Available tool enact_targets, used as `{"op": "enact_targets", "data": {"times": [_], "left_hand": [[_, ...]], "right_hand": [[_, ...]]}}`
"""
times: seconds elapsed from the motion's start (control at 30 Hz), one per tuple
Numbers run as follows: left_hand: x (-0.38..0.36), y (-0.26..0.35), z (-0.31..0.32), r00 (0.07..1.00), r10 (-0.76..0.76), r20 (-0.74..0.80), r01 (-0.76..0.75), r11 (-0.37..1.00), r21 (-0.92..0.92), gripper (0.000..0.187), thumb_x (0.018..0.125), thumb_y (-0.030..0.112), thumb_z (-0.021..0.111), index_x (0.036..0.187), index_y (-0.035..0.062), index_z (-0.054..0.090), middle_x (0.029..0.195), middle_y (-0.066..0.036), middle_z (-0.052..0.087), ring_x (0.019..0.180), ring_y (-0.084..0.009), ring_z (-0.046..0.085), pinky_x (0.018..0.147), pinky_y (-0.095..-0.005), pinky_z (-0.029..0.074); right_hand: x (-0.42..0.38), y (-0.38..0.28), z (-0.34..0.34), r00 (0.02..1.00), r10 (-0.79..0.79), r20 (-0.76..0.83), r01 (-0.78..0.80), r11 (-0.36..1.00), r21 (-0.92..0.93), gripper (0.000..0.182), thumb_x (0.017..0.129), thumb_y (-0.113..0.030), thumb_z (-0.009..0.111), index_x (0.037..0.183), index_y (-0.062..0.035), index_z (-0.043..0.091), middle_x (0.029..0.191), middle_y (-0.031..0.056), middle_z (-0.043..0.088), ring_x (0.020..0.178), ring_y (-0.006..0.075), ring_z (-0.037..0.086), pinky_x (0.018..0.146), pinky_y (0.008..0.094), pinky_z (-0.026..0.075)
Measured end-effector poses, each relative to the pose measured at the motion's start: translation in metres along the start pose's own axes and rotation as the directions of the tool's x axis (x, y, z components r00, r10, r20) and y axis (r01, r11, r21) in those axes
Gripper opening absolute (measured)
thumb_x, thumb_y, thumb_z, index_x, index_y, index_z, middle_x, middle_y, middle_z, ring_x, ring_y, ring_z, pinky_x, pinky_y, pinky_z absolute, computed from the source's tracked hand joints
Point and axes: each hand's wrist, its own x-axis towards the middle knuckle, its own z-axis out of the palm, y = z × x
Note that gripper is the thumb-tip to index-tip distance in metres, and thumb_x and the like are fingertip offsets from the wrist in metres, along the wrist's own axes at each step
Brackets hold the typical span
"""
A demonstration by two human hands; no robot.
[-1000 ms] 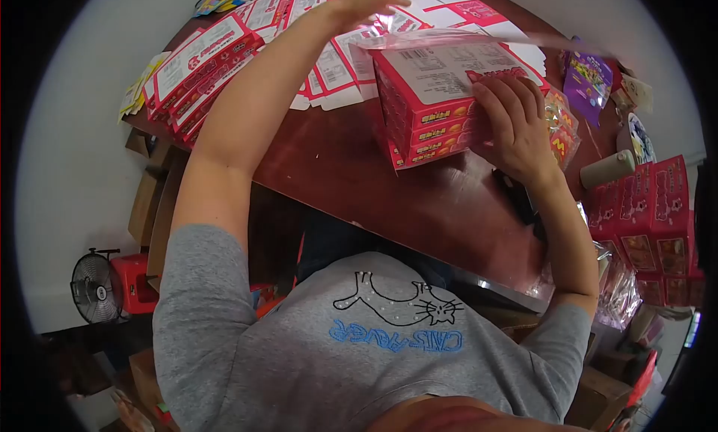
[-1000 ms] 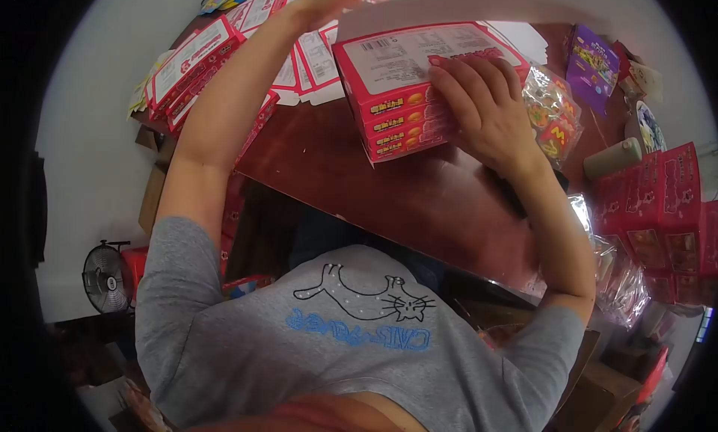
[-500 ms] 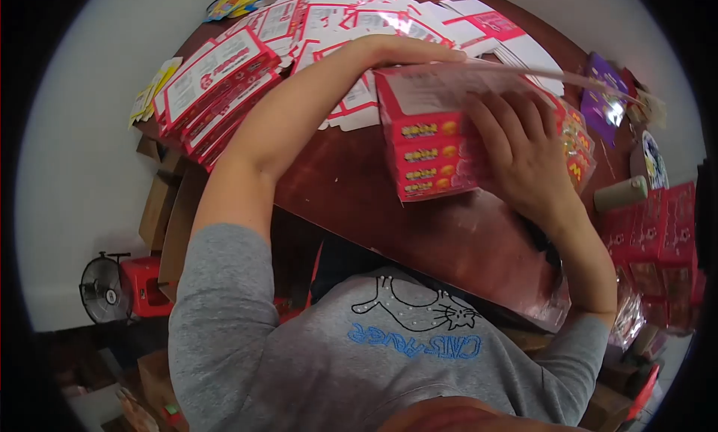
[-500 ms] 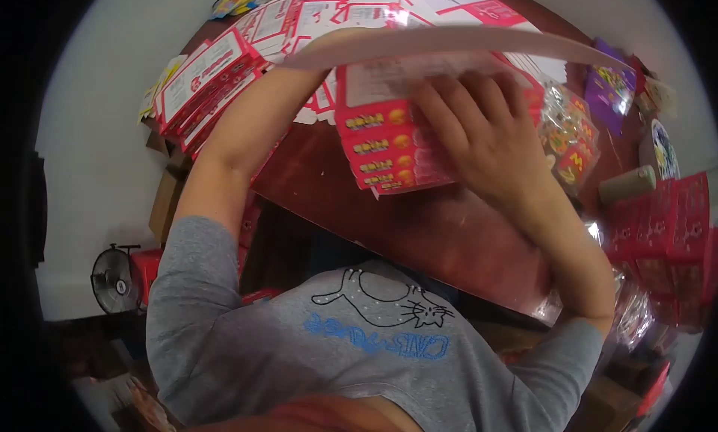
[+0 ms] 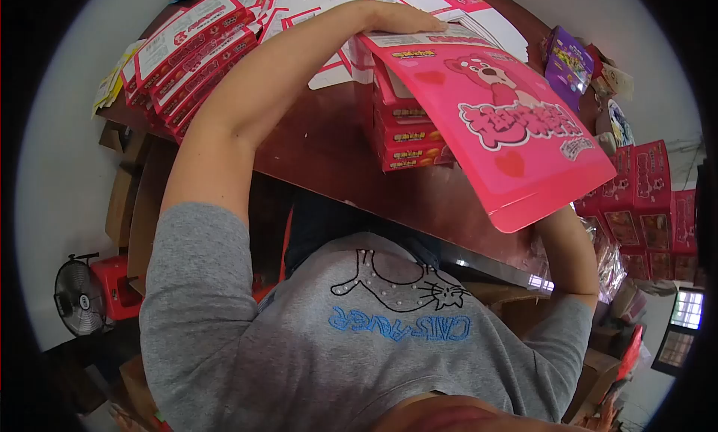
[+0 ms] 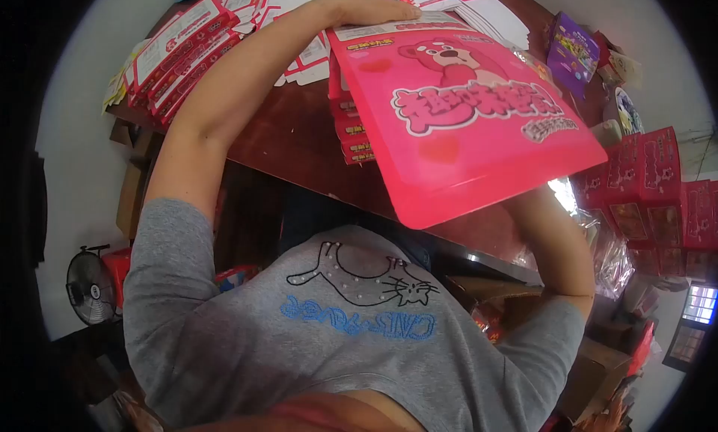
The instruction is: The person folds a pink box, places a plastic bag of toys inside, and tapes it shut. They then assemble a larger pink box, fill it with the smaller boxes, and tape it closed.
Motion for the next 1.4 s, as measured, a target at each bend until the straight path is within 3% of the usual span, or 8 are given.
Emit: {"op": "enact_targets", "data": {"times": [0.07, 0.2, 0.27, 0.53, 1.13, 1.27, 1.37, 1.4], "left_hand": [[-0.013, 0.016, 0.000, 0.995, -0.022, 0.097, 0.026, 0.999, -0.040, 0.070, 0.101, 0.060, 0.041, 0.150, 0.0095, 0.048, 0.152, -0.015, 0.047, 0.139, -0.0248, 0.046, 0.116, -0.0359, 0.034], [-0.016, 0.004, 0.007, 0.981, 0.031, 0.193, -0.003, 0.989, -0.147, 0.065, 0.104, 0.056, 0.042, 0.146, 0.0084, 0.052, 0.145, -0.011, 0.054, 0.132, -0.0199, 0.052, 0.113, -0.0330, 0.038], [-0.025, 0.019, 0.007, 0.950, -0.049, 0.307, 0.164, 0.918, -0.362, 0.057, 0.105, 0.050, 0.042, 0.142, 0.0088, 0.056, 0.136, -0.012, 0.062, 0.127, -0.0195, 0.057, 0.110, -0.0348, 0.042], [-0.049, 0.043, 0.012, 0.946, 0.109, 0.304, -0.061, 0.985, -0.164, 0.073, 0.104, 0.055, 0.043, 0.158, 0.0076, 0.031, 0.164, -0.012, 0.030, 0.150, -0.0211, 0.030, 0.121, -0.0307, 0.024], [-0.058, 0.078, 0.051, 0.916, 0.280, 0.287, -0.264, 0.960, -0.094, 0.055, 0.106, 0.043, 0.047, 0.154, 0.0167, 0.042, 0.153, -0.008, 0.047, 0.136, -0.0187, 0.047, 0.114, -0.0317, 0.037], [-0.032, 0.041, 0.032, 0.955, 0.263, 0.137, -0.256, 0.965, -0.066, 0.062, 0.104, 0.053, 0.047, 0.153, 0.0147, 0.043, 0.151, -0.011, 0.048, 0.133, -0.0223, 0.051, 0.112, -0.0339, 0.038], [-0.075, 0.012, -0.014, 0.746, 0.652, -0.135, -0.363, 0.569, 0.738, 0.056, 0.104, 0.050, 0.047, 0.144, 0.0118, 0.052, 0.142, -0.005, 0.057, 0.127, -0.0239, 0.054, 0.106, -0.0378, 0.042], [-0.059, -0.034, -0.025, 0.807, 0.423, -0.412, -0.287, 0.891, 0.352, 0.056, 0.104, 0.050, 0.045, 0.143, 0.0097, 0.052, 0.140, -0.008, 0.058, 0.125, -0.0243, 0.055, 0.104, -0.0389, 0.042]], "right_hand": [[0.003, -0.037, -0.015, 0.983, -0.157, 0.091, 0.181, 0.871, -0.457, 0.063, 0.087, -0.030, 0.078, 0.142, -0.0102, 0.053, 0.142, 0.0103, 0.058, 0.129, 0.0286, 0.056, 0.110, 0.0450, 0.044], [0.002, -0.052, 0.008, 0.982, 0.101, -0.158, -0.045, 0.944, 0.326, 0.063, 0.083, -0.023, 0.077, 0.140, -0.0119, 0.055, 0.136, 0.0133, 0.061, 0.125, 0.0320, 0.058, 0.107, 0.0460, 0.046], [0.023, -0.054, 0.005, 0.962, -0.272, -0.038, 0.218, 0.839, -0.498, 0.045, 0.088, -0.025, 0.062, 0.132, -0.0141, 0.061, 0.122, 0.0119, 0.065, 0.113, 0.0252, 0.062, 0.096, 0.0441, 0.049], [0.017, -0.116, 0.012, 0.953, -0.299, -0.055, 0.129, 0.561, -0.818, 0.051, 0.089, -0.028, 0.053, 0.137, -0.0113, 0.053, 0.129, 0.0133, 0.059, 0.121, 0.0315, 0.056, 0.096, 0.0512, 0.047], [-0.031, -0.086, -0.007, 0.984, -0.177, -0.027, 0.122, 0.773, -0.622, 0.082, 0.075, -0.042, 0.074, 0.148, -0.0237, 0.044, 0.142, 0.0128, 0.050, 0.131, 0.0306, 0.048, 0.110, 0.0513, 0.038], [-0.007, -0.068, -0.015, 0.976, -0.215, 0.044, 0.203, 0.811, -0.549, 0.094, 0.070, -0.045, 0.080, 0.153, -0.0278, 0.039, 0.148, 0.0137, 0.046, 0.137, 0.0310, 0.044, 0.115, 0.0514, 0.033], [0.049, -0.028, -0.007, 0.964, -0.265, 0.034, 0.247, 0.834, -0.494, 0.100, 0.067, -0.038, 0.082, 0.156, -0.0281, 0.036, 0.150, 0.0135, 0.043, 0.139, 0.0330, 0.042, 0.117, 0.0529, 0.031], [0.069, -0.010, -0.005, 0.966, -0.256, 0.039, 0.246, 0.858, -0.452, 0.101, 0.069, -0.037, 0.082, 0.157, -0.0252, 0.034, 0.152, 0.0144, 0.041, 0.141, 0.0343, 0.040, 0.118, 0.0534, 0.030]]}}
